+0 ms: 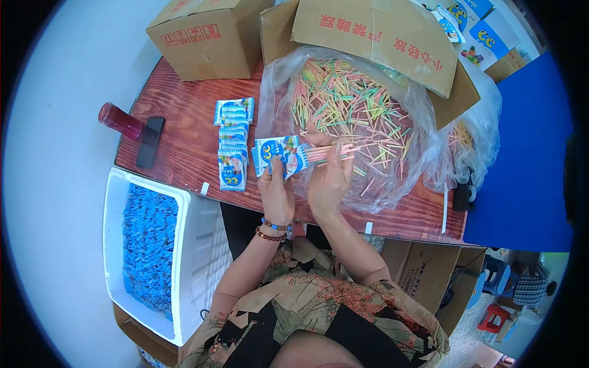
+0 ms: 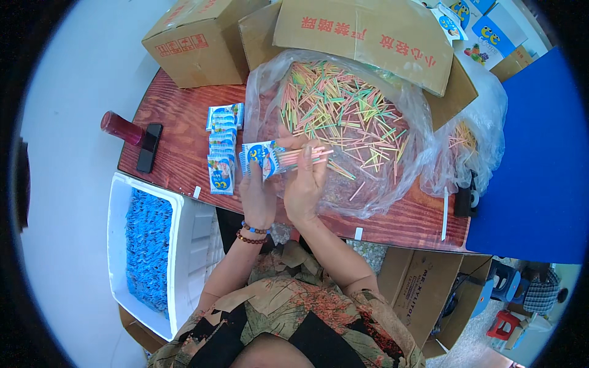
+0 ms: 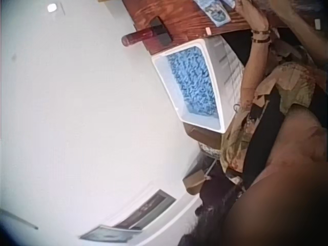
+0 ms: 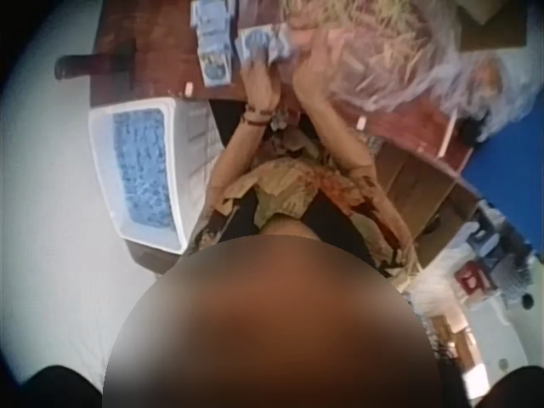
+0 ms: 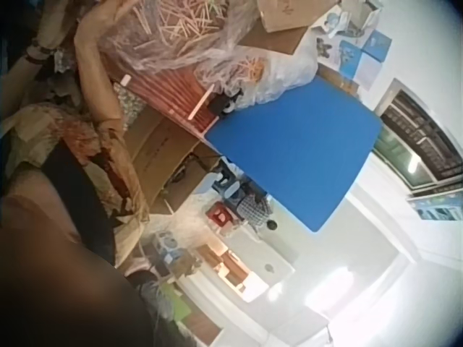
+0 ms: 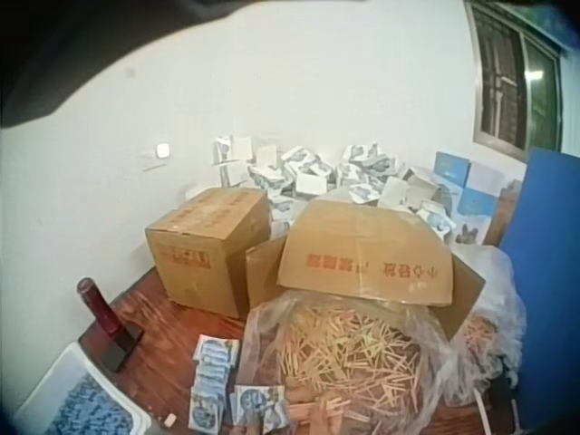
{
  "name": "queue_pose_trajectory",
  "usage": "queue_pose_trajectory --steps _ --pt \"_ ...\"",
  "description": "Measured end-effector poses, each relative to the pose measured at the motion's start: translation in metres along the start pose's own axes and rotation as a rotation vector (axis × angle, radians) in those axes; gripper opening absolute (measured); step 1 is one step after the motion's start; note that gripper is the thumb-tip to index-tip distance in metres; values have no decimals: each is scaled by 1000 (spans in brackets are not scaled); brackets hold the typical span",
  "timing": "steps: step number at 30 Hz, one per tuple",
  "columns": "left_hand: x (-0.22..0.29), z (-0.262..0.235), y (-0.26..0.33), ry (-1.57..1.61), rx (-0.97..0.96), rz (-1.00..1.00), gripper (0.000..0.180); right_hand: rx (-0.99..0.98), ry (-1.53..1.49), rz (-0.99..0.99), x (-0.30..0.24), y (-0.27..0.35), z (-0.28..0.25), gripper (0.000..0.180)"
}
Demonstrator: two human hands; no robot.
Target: Packing small wooden sticks into blue plastic packets.
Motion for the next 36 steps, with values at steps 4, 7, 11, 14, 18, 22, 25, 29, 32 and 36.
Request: queue_pose_trajectory --steps 4,7,11,14,18,22,25,29,32,36 --pt "3 0 -1 -150 -45 65 21 -95 144 -7 5 6 1 19" --pt "-2 -1 -5 -19 -78 6 22 -186 196 77 12 5 3 27" --pt "-6 7 -6 94 -140 -88 24 -297 103 164 7 -3 1 39" --pt "-16 -1 -12 215 -217 -181 28 -397 217 225 11 -6 -2 43" --pt "-18 -2 -12 338 -258 -267 32 -345 110 175 -3 -16 -4 42" --pt "-21 -10 -16 428 -268 -298 34 -219 14 199 -3 -24 -35 39" --pt "-24 -13 -16 525 -277 -309 33 -145 55 110 -7 -15 -60 35" --pt "-20 -12 -10 411 -209 -281 34 -176 552 267 8 4 -32 29" --pt "-14 -14 -7 396 -213 -264 35 -246 781 281 16 -2 -14 25" --pt "12 -25 -5 225 -235 -145 38 -419 621 438 14 -8 2 23"
Point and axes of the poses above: each hand's wrist, its own y-axis away from the middle knuckle, its own z-axis out of the palm, x = y × z, the point moved 5 cm from there along -y, towards the middle knuckle, and after that the axes turned 4 degrees about -y, right-handed, at the moved point
